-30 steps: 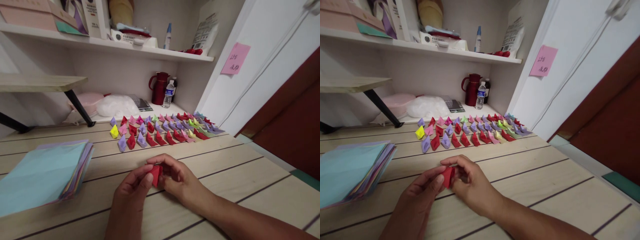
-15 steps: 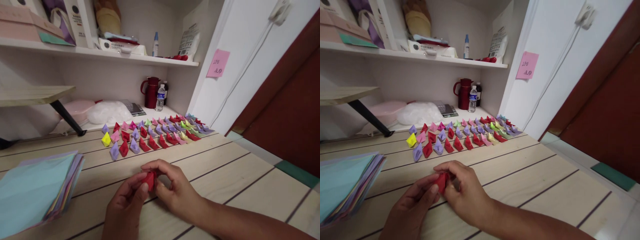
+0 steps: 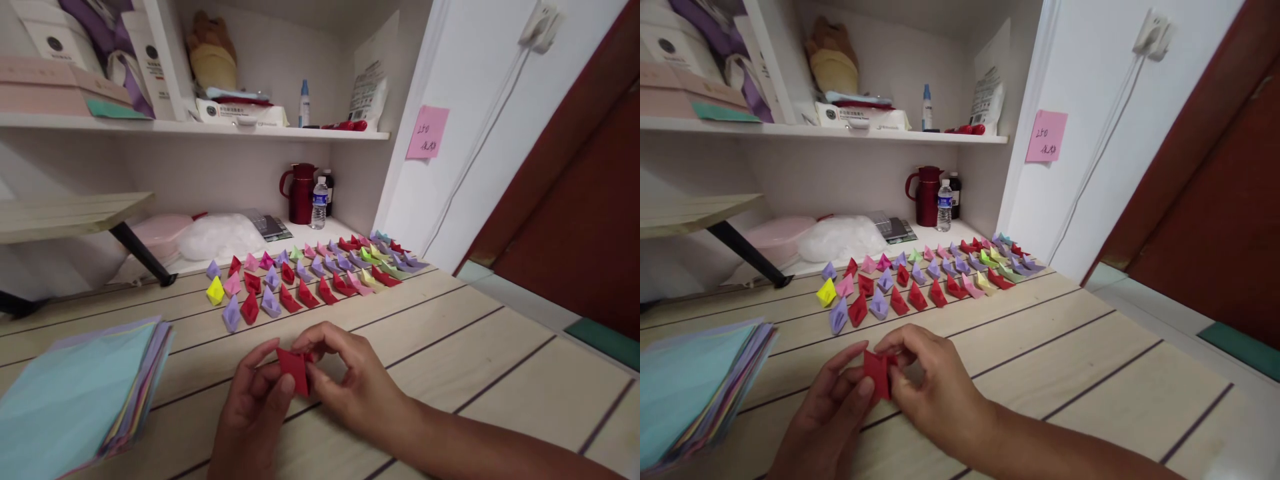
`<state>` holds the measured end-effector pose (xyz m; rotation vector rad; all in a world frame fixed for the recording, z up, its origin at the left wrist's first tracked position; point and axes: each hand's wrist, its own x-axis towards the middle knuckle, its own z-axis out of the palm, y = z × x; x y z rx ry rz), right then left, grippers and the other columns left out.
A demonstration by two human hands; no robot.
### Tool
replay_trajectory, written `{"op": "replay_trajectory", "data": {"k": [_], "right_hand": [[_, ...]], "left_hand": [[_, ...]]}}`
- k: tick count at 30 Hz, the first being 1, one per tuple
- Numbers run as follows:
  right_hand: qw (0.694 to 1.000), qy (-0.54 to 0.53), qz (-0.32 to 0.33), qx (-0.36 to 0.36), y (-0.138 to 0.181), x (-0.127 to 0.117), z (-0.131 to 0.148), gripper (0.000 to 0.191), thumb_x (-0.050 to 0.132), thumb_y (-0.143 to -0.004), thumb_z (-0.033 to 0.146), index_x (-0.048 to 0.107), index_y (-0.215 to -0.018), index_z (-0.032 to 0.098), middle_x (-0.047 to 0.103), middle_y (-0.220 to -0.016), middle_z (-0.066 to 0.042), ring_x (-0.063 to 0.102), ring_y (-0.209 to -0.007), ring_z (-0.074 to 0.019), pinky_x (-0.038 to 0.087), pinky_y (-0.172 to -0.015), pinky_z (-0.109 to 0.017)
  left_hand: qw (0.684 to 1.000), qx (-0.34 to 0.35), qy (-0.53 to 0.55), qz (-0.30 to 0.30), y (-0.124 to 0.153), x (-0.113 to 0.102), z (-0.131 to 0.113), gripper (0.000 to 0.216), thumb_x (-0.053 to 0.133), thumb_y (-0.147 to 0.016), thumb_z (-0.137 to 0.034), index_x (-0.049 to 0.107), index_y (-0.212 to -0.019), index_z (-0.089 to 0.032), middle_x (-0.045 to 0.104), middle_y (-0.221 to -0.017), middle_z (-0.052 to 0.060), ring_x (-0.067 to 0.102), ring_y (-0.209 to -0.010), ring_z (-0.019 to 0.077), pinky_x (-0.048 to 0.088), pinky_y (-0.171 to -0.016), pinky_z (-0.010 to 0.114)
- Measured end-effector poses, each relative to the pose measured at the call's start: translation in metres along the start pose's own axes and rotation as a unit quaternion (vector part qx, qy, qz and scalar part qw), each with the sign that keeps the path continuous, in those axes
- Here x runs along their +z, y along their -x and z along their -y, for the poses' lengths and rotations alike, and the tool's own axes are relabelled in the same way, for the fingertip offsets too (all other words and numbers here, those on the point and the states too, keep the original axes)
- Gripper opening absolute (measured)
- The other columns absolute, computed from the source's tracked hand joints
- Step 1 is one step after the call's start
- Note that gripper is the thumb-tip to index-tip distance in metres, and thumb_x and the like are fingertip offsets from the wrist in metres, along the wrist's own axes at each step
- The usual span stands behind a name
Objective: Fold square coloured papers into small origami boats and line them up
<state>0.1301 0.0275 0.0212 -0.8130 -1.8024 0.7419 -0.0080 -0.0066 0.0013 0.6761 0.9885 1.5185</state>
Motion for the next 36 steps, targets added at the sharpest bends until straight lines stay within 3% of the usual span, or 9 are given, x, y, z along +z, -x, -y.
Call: {"op": "replay_trajectory", "data": {"k": [4,11,23,32,36], "right_hand": [[0.999,0.016,0.008,-0.028,-0.002,-0.005,0.004,0.032,0.057,-0.073,-0.004,0.064,-0.093,0.020,0.066,-0.084,0.002,0.062,-0.077,-0.0103,0.048,-0.072,-0.018],[0.997,0.043,0.045,-0.041,-0.008,-0.015,0.008,0.028,0.060,-0.077,-0.001,0.066,-0.092,0.021,0.067,-0.084,0.000,0.061,-0.078,-0.0129,0.047,-0.073,-0.023],[0.989,-0.024,0.120,-0.077,-0.011,-0.026,0.008,0.024,0.059,-0.090,0.010,0.071,-0.108,0.022,0.067,-0.097,-0.006,0.064,-0.089,-0.0131,0.051,-0.080,-0.023],[0.991,-0.001,0.120,-0.061,-0.014,-0.028,0.012,0.028,0.067,-0.079,0.001,0.068,-0.100,0.019,0.067,-0.090,-0.003,0.061,-0.082,-0.0137,0.049,-0.076,-0.024],[0.989,0.000,0.127,-0.081,-0.013,-0.027,0.012,0.024,0.065,-0.083,0.003,0.068,-0.100,0.020,0.067,-0.091,-0.003,0.061,-0.085,-0.0140,0.049,-0.077,-0.024]], "left_hand": [[0.999,0.024,0.005,0.031,-0.004,-0.001,0.000,0.065,0.083,-0.065,-0.032,0.053,-0.122,-0.026,0.072,-0.075,-0.003,0.068,-0.077,0.0151,0.049,-0.080,0.027],[0.997,0.037,-0.025,0.068,-0.007,-0.004,-0.002,0.067,0.081,-0.067,-0.033,0.048,-0.125,-0.028,0.069,-0.070,-0.005,0.067,-0.075,0.0154,0.049,-0.083,0.030],[0.995,0.016,0.015,0.102,-0.011,-0.008,0.000,0.057,0.083,-0.067,-0.032,0.057,-0.117,-0.031,0.069,-0.073,-0.003,0.065,-0.076,0.0136,0.046,-0.076,0.024],[0.991,0.031,0.014,0.131,-0.013,-0.012,0.000,0.057,0.083,-0.069,-0.032,0.058,-0.120,-0.031,0.066,-0.071,-0.003,0.062,-0.071,0.0125,0.044,-0.075,0.026],[0.989,0.032,0.018,0.140,-0.015,-0.014,0.001,0.055,0.082,-0.070,-0.033,0.059,-0.120,-0.034,0.066,-0.069,-0.005,0.060,-0.070,0.0102,0.042,-0.073,0.024]]}}
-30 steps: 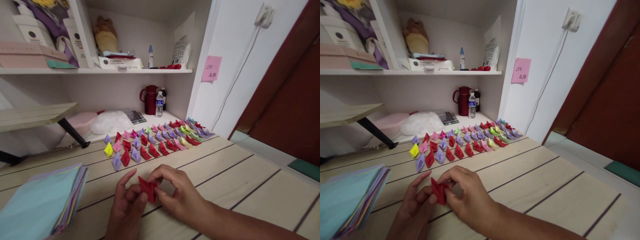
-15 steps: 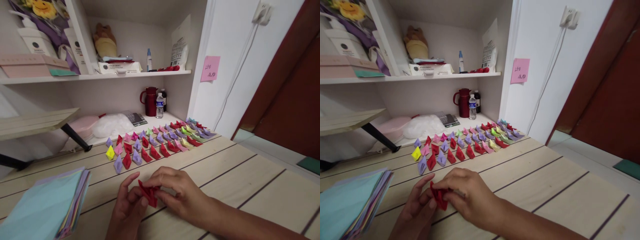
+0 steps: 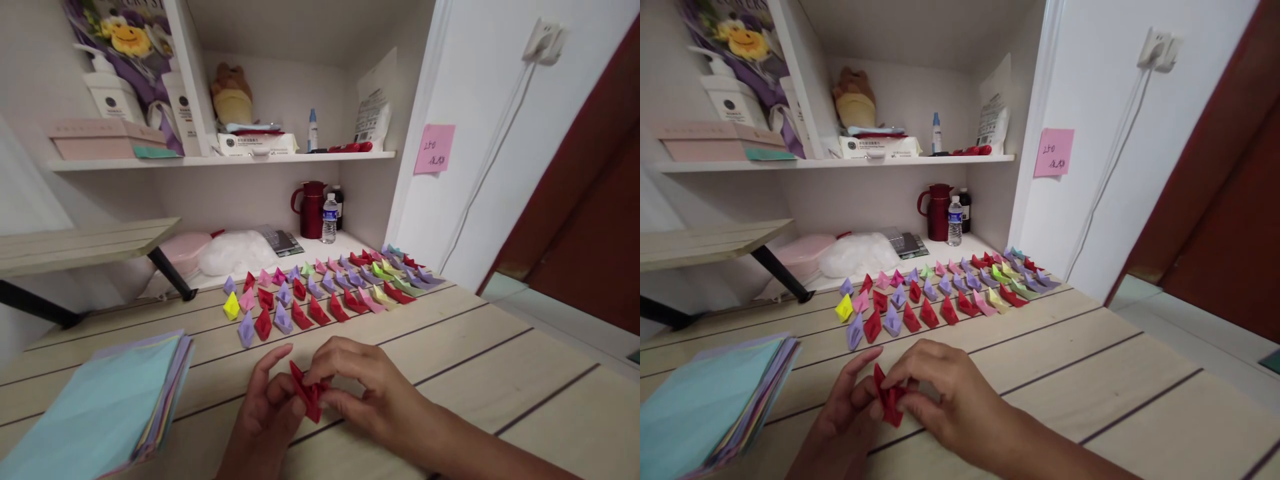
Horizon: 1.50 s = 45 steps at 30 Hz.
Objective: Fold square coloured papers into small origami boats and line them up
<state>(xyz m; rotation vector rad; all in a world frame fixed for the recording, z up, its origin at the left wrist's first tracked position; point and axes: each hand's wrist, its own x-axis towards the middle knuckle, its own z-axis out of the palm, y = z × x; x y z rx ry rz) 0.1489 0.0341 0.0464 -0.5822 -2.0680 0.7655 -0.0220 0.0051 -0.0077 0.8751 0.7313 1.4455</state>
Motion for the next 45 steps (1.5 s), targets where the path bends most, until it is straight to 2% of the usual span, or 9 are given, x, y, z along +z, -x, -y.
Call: {"op": "replay_trajectory", "data": {"k": [7,12,15,21,24,28,34,40,45], "right_hand": [[1.000,0.005,0.016,-0.020,0.0006,0.0004,-0.0042,0.030,0.061,-0.086,0.004,0.068,-0.108,0.024,0.066,-0.096,-0.003,0.061,-0.089,-0.0142,0.050,-0.077,-0.025],[1.000,0.018,0.009,0.015,0.0002,0.0007,-0.0015,0.024,0.065,-0.082,0.003,0.066,-0.099,0.021,0.066,-0.091,-0.002,0.061,-0.084,-0.0142,0.049,-0.076,-0.024],[1.000,0.024,0.013,0.016,0.0002,0.0003,-0.0013,0.021,0.064,-0.083,0.004,0.064,-0.095,0.021,0.065,-0.091,-0.002,0.061,-0.083,-0.0143,0.049,-0.076,-0.024],[0.996,0.061,0.059,0.007,0.0005,-0.0050,-0.0004,0.021,0.061,-0.084,0.004,0.062,-0.097,0.021,0.064,-0.093,-0.003,0.060,-0.085,-0.0145,0.048,-0.077,-0.025],[0.994,0.073,0.076,0.011,0.0005,-0.0074,0.0004,0.023,0.061,-0.086,0.006,0.063,-0.102,0.022,0.064,-0.096,-0.003,0.060,-0.087,-0.0148,0.048,-0.078,-0.025],[0.994,0.075,0.073,0.013,0.0004,-0.0072,-0.0005,0.028,0.060,-0.088,0.007,0.066,-0.109,0.024,0.066,-0.097,-0.004,0.061,-0.090,-0.0150,0.049,-0.083,-0.026],[0.995,0.089,0.049,0.004,0.0011,-0.0039,-0.0042,0.023,0.061,-0.088,0.007,0.069,-0.101,0.024,0.065,-0.093,-0.003,0.061,-0.087,-0.0138,0.048,-0.080,-0.025],[0.997,0.067,0.043,0.023,0.0017,-0.0014,-0.0068,0.030,0.059,-0.084,0.002,0.065,-0.105,0.024,0.065,-0.096,-0.002,0.060,-0.089,-0.0151,0.049,-0.079,-0.026],[0.996,0.067,0.060,0.004,0.0015,-0.0014,-0.0083,0.030,0.057,-0.085,0.002,0.065,-0.104,0.023,0.064,-0.095,-0.002,0.059,-0.088,-0.0143,0.048,-0.078,-0.025]], "left_hand": [[1.000,-0.022,0.010,0.007,-0.0014,-0.0026,0.0021,0.054,0.083,-0.068,-0.032,0.061,-0.118,-0.034,0.063,-0.069,-0.006,0.056,-0.065,0.0084,0.039,-0.069,0.022],[1.000,-0.019,0.011,0.002,0.0001,-0.0020,0.0028,0.055,0.081,-0.069,-0.033,0.060,-0.119,-0.033,0.065,-0.072,-0.004,0.060,-0.073,0.0130,0.042,-0.076,0.026],[0.999,-0.027,0.021,0.005,-0.0002,-0.0031,0.0040,0.057,0.082,-0.069,-0.033,0.059,-0.121,-0.033,0.065,-0.073,-0.004,0.060,-0.073,0.0123,0.042,-0.075,0.026],[0.999,-0.023,0.020,0.023,-0.0020,-0.0054,0.0080,0.052,0.081,-0.070,-0.032,0.061,-0.118,-0.031,0.066,-0.073,-0.002,0.061,-0.072,0.0128,0.043,-0.071,0.025],[0.999,-0.035,0.017,0.026,-0.0016,-0.0046,0.0071,0.053,0.080,-0.071,-0.031,0.060,-0.119,-0.031,0.065,-0.075,-0.003,0.062,-0.075,0.0135,0.044,-0.077,0.028],[0.998,-0.052,0.010,0.015,-0.0010,-0.0047,0.0051,0.056,0.082,-0.068,-0.030,0.060,-0.120,-0.032,0.061,-0.072,-0.005,0.061,-0.074,0.0126,0.043,-0.076,0.026],[0.999,-0.035,-0.004,0.017,-0.0018,-0.0051,0.0066,0.054,0.081,-0.070,-0.030,0.062,-0.120,-0.032,0.064,-0.073,-0.004,0.059,-0.070,0.0105,0.042,-0.073,0.024],[1.000,-0.022,-0.009,0.015,-0.0008,-0.0009,0.0018,0.050,0.080,-0.071,-0.029,0.063,-0.118,-0.031,0.063,-0.069,-0.006,0.061,-0.071,0.0106,0.043,-0.076,0.025],[0.999,-0.029,-0.005,0.027,-0.0013,-0.0024,0.0026,0.052,0.079,-0.072,-0.029,0.061,-0.120,-0.031,0.064,-0.072,-0.004,0.061,-0.071,0.0101,0.042,-0.072,0.024]]}}
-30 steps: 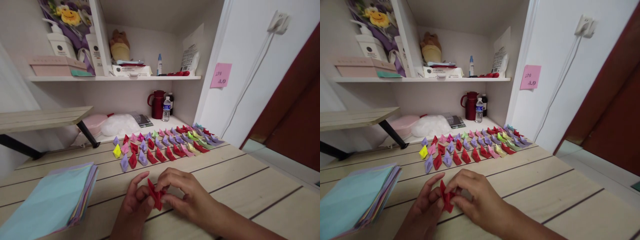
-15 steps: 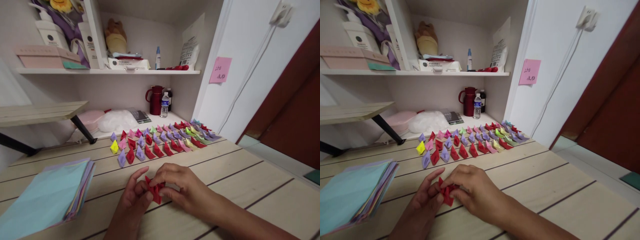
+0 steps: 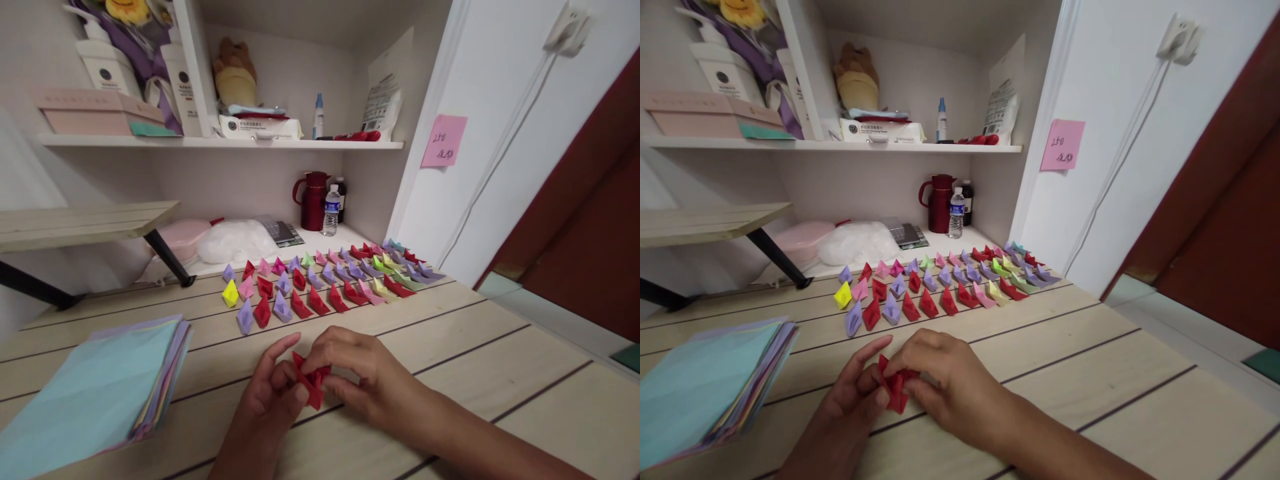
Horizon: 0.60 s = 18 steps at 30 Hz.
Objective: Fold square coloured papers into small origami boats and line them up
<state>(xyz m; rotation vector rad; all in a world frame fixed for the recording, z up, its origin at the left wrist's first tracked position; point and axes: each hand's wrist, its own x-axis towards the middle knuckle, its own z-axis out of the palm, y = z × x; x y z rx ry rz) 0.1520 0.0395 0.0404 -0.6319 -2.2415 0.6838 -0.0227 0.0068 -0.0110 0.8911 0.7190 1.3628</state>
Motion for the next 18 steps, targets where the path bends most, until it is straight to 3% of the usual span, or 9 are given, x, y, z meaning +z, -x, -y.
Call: {"op": "replay_trajectory", "data": {"k": [4,9,14,18], "right_hand": [[1.000,0.018,-0.005,-0.010,0.000,0.001,0.000,0.019,0.055,-0.088,0.005,0.064,-0.094,0.021,0.063,-0.093,-0.003,0.059,-0.085,-0.0137,0.048,-0.076,-0.024],[0.998,0.058,-0.009,0.005,0.001,0.001,-0.003,0.017,0.060,-0.087,0.008,0.063,-0.095,0.022,0.067,-0.091,-0.001,0.061,-0.084,-0.0140,0.046,-0.079,-0.026],[0.992,0.122,0.012,0.005,0.002,0.001,-0.009,0.013,0.063,-0.086,0.010,0.063,-0.090,0.022,0.069,-0.086,0.000,0.062,-0.079,-0.0150,0.042,-0.079,-0.030],[0.986,0.161,0.029,0.010,0.002,0.002,-0.011,0.010,0.063,-0.087,0.013,0.065,-0.089,0.022,0.069,-0.083,0.000,0.062,-0.077,-0.0151,0.040,-0.079,-0.030]], "left_hand": [[1.000,-0.001,0.010,0.005,-0.003,-0.004,0.004,0.052,0.081,-0.070,-0.030,0.062,-0.119,-0.031,0.062,-0.069,-0.005,0.058,-0.066,0.0084,0.041,-0.068,0.022],[1.000,0.012,-0.017,0.000,-0.002,-0.003,0.005,0.050,0.079,-0.072,-0.031,0.062,-0.120,-0.031,0.060,-0.068,-0.005,0.057,-0.066,0.0092,0.040,-0.068,0.023],[0.996,0.018,-0.087,0.014,0.003,0.005,0.005,0.045,0.077,-0.072,-0.030,0.065,-0.116,-0.028,0.065,-0.080,-0.001,0.058,-0.077,0.0144,0.044,-0.075,0.027],[0.978,0.023,-0.205,-0.041,0.005,0.006,0.006,0.040,0.073,-0.070,-0.024,0.068,-0.110,-0.026,0.064,-0.084,0.001,0.059,-0.082,0.0192,0.046,-0.079,0.031]]}}
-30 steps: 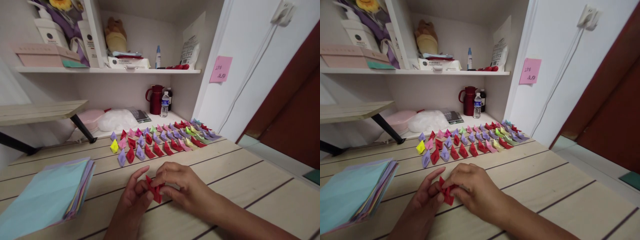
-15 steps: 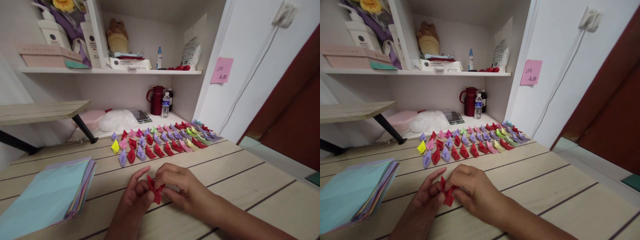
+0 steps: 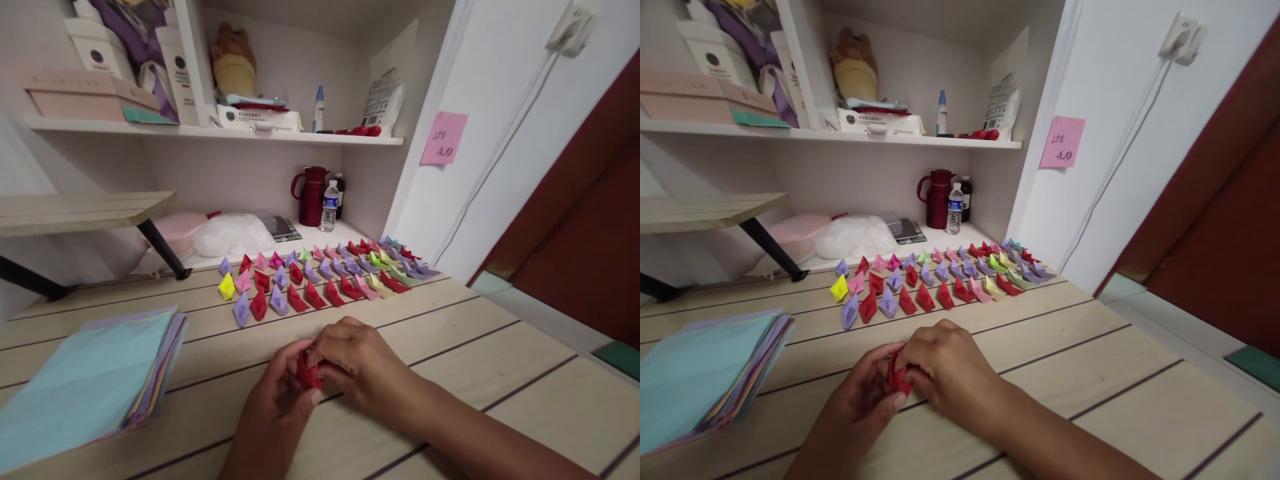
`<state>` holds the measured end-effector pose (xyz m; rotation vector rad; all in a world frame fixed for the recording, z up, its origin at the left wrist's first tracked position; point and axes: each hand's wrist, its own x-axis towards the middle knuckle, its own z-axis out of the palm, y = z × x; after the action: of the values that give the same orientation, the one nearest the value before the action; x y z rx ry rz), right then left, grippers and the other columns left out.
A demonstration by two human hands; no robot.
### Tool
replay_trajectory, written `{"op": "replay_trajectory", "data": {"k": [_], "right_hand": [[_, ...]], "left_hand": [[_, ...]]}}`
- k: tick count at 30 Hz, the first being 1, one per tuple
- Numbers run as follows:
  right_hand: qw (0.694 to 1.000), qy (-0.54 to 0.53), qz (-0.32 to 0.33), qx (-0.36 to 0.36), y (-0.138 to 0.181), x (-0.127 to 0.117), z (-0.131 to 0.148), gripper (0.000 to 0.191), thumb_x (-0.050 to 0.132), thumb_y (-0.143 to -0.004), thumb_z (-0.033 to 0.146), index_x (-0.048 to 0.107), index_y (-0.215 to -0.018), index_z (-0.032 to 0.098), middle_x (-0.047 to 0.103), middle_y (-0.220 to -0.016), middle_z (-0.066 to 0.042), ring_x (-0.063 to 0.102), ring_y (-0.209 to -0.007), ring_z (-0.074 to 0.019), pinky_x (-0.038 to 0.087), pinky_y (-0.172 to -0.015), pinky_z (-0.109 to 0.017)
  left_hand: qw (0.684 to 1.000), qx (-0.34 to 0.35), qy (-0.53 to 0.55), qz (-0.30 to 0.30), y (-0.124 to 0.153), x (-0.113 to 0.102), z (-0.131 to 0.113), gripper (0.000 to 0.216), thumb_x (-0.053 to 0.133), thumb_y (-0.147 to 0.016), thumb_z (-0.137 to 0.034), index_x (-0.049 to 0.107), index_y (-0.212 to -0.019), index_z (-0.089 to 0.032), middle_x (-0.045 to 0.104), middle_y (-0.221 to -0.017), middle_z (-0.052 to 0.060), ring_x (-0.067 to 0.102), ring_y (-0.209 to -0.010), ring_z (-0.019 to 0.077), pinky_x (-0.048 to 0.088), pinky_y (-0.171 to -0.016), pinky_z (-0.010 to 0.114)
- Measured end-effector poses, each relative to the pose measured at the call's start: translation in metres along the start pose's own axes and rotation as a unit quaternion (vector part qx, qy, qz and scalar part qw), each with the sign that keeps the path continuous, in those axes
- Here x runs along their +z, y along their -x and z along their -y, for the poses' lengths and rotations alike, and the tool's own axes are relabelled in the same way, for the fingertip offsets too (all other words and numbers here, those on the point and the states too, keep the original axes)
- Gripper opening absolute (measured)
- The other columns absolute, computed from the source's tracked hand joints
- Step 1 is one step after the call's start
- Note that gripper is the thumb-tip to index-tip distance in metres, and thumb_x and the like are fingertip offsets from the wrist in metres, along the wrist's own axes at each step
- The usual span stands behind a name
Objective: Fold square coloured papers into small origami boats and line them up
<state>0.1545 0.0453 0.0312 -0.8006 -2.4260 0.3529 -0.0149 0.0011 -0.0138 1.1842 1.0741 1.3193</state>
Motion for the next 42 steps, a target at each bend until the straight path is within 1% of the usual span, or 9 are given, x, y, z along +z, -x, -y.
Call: {"op": "replay_trajectory", "data": {"k": [4,8,12,18,21,24,30,35,42], "right_hand": [[0.999,0.039,0.011,-0.014,0.001,0.002,0.001,0.009,0.063,-0.085,0.013,0.065,-0.084,0.022,0.068,-0.085,-0.002,0.060,-0.079,-0.0161,0.038,-0.078,-0.031],[0.998,0.065,0.006,-0.015,0.001,0.003,0.001,0.012,0.064,-0.080,0.010,0.064,-0.075,0.021,0.067,-0.086,-0.002,0.060,-0.080,-0.0161,0.037,-0.077,-0.031],[0.998,0.048,0.030,0.014,0.000,0.006,-0.001,0.013,0.064,-0.080,0.008,0.065,-0.078,0.021,0.066,-0.088,-0.001,0.061,-0.082,-0.0155,0.038,-0.079,-0.029],[0.997,-0.044,0.046,0.042,-0.002,0.016,-0.010,0.018,0.063,-0.078,0.005,0.064,-0.084,0.022,0.063,-0.086,0.001,0.059,-0.079,-0.0144,0.041,-0.075,-0.024],[0.996,-0.056,0.047,0.043,-0.002,0.019,-0.012,0.019,0.064,-0.076,0.004,0.062,-0.083,0.022,0.063,-0.085,0.001,0.059,-0.079,-0.0147,0.041,-0.073,-0.023],[0.997,-0.055,0.043,0.034,-0.002,0.021,-0.013,0.017,0.064,-0.077,0.005,0.062,-0.082,0.021,0.062,-0.083,0.001,0.058,-0.078,-0.0150,0.041,-0.073,-0.024],[0.995,-0.088,0.044,0.009,-0.002,0.023,-0.017,0.016,0.066,-0.079,0.006,0.061,-0.081,0.020,0.061,-0.083,0.002,0.058,-0.081,-0.0142,0.041,-0.075,-0.024],[0.993,-0.106,0.052,0.013,-0.002,0.024,-0.015,0.016,0.065,-0.082,0.005,0.061,-0.082,0.020,0.064,-0.088,0.002,0.060,-0.089,-0.0139,0.039,-0.083,-0.026],[0.990,-0.114,0.082,0.013,-0.003,0.020,-0.013,0.024,0.060,-0.083,-0.001,0.065,-0.085,0.022,0.065,-0.090,0.002,0.060,-0.091,-0.0132,0.037,-0.087,-0.028]], "left_hand": [[0.988,-0.002,-0.148,-0.041,0.002,0.001,-0.004,0.037,0.072,-0.067,-0.016,0.071,-0.103,-0.026,0.061,-0.074,-0.002,0.058,-0.072,0.0180,0.047,-0.073,0.029],[0.977,0.046,-0.192,-0.075,0.004,0.004,-0.003,0.043,0.070,-0.066,-0.013,0.068,-0.106,-0.030,0.060,-0.068,-0.005,0.055,-0.061,0.0147,0.045,-0.063,0.025],[0.972,0.074,-0.217,-0.044,0.003,0.003,0.008,0.050,0.068,-0.070,-0.014,0.060,-0.117,-0.030,0.063,-0.073,-0.005,0.057,-0.063,0.0146,0.047,-0.068,0.027],[0.954,0.094,-0.283,-0.020,0.001,-0.008,0.009,0.039,0.058,-0.071,-0.007,0.056,-0.105,-0.027,0.060,-0.084,-0.004,0.056,-0.063,0.0126,0.047,-0.067,0.029],[0.929,0.136,-0.344,0.026,-0.001,-0.018,0.001,0.033,0.060,-0.069,-0.004,0.058,-0.094,-0.026,0.055,-0.104,0.001,0.061,-0.091,0.0170,0.050,-0.082,0.033],[0.905,0.167,-0.391,0.020,0.000,-0.026,-0.004,0.033,0.061,-0.072,-0.005,0.059,-0.098,-0.027,0.042,-0.126,0.006,0.044,-0.127,0.0246,0.043,-0.102,0.043],[0.896,0.203,-0.391,0.057,0.004,-0.030,0.003,0.043,0.054,-0.079,-0.003,0.056,-0.109,-0.034,0.029,-0.137,0.005,0.035,-0.134,0.0232,0.043,-0.104,0.045],[0.896,0.164,-0.396,0.117,0.001,-0.030,0.005,0.042,0.059,-0.066,0.005,0.061,-0.093,-0.028,0.040,-0.131,0.004,0.048,-0.120,0.0229,0.044,-0.100,0.044],[0.863,0.135,-0.455,0.174,-0.004,-0.051,-0.008,0.046,0.072,-0.066,-0.005,0.058,-0.102,-0.030,0.058,-0.124,0.003,0.053,-0.117,0.0260,0.044,-0.098,0.047]]}}
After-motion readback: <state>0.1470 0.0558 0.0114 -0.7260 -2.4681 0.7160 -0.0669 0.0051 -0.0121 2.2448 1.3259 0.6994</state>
